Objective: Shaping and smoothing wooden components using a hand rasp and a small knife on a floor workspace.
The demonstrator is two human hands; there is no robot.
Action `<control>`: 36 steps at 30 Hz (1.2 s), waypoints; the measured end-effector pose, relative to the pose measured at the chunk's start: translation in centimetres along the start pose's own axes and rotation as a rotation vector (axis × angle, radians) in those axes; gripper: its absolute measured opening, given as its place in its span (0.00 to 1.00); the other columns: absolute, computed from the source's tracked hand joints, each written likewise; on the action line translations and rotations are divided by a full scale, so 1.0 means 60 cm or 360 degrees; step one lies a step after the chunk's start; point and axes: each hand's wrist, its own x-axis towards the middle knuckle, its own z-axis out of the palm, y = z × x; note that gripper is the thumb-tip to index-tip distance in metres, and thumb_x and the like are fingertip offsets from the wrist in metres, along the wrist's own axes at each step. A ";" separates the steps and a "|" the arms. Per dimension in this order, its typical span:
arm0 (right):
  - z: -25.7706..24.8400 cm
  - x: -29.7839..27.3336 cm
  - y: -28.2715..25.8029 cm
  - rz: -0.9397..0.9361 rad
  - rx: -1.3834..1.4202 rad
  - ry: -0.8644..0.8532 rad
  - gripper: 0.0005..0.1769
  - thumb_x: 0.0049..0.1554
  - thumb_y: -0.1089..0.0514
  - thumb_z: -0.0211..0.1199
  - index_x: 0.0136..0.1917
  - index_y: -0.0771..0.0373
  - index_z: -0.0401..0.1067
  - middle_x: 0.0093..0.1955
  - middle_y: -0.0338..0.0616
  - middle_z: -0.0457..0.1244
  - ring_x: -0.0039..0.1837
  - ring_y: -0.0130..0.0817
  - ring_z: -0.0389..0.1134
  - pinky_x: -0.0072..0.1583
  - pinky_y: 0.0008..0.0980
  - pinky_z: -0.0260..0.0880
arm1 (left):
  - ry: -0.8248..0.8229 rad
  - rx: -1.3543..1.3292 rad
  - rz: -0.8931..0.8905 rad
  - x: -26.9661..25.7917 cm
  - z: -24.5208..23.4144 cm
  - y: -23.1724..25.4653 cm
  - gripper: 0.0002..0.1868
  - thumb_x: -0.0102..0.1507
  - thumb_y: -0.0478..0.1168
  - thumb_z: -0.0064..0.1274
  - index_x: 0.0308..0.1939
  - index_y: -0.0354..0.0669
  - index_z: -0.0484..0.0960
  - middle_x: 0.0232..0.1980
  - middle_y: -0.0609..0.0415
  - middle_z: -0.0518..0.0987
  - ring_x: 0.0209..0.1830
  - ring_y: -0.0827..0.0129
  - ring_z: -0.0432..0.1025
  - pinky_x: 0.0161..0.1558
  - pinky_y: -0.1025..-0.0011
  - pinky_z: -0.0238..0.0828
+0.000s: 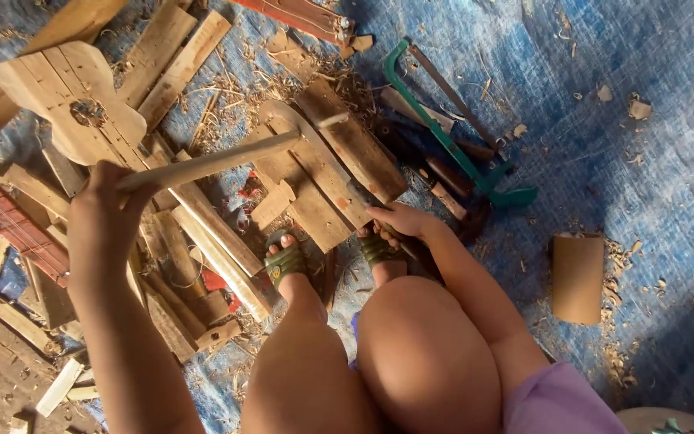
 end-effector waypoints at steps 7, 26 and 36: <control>-0.008 0.012 0.007 -0.0039 -0.0110 -0.0036 0.27 0.66 0.42 0.52 0.38 0.68 0.66 0.27 0.46 0.59 0.26 0.34 0.58 0.33 0.34 0.61 | -0.0060 -0.0186 -0.0413 -0.048 0.047 -0.072 0.16 0.70 0.36 0.64 0.52 0.26 0.75 0.46 0.32 0.83 0.37 0.50 0.79 0.33 0.58 0.77; -0.017 0.056 0.066 -0.0049 -0.0270 0.0234 0.30 0.63 0.38 0.64 0.54 0.72 0.75 0.39 0.61 0.69 0.37 0.45 0.73 0.45 0.48 0.79 | 0.0309 -0.1376 -0.1225 -0.253 0.299 -0.184 0.24 0.66 0.45 0.67 0.56 0.34 0.74 0.42 0.36 0.79 0.40 0.54 0.78 0.41 0.63 0.73; -0.014 0.066 0.077 -0.0049 -0.0208 0.0387 0.30 0.60 0.42 0.69 0.51 0.77 0.72 0.38 0.63 0.69 0.37 0.46 0.74 0.44 0.45 0.81 | 0.0261 -0.1727 -0.1401 -0.283 0.336 -0.159 0.31 0.66 0.50 0.66 0.60 0.31 0.71 0.47 0.35 0.79 0.44 0.53 0.80 0.43 0.64 0.71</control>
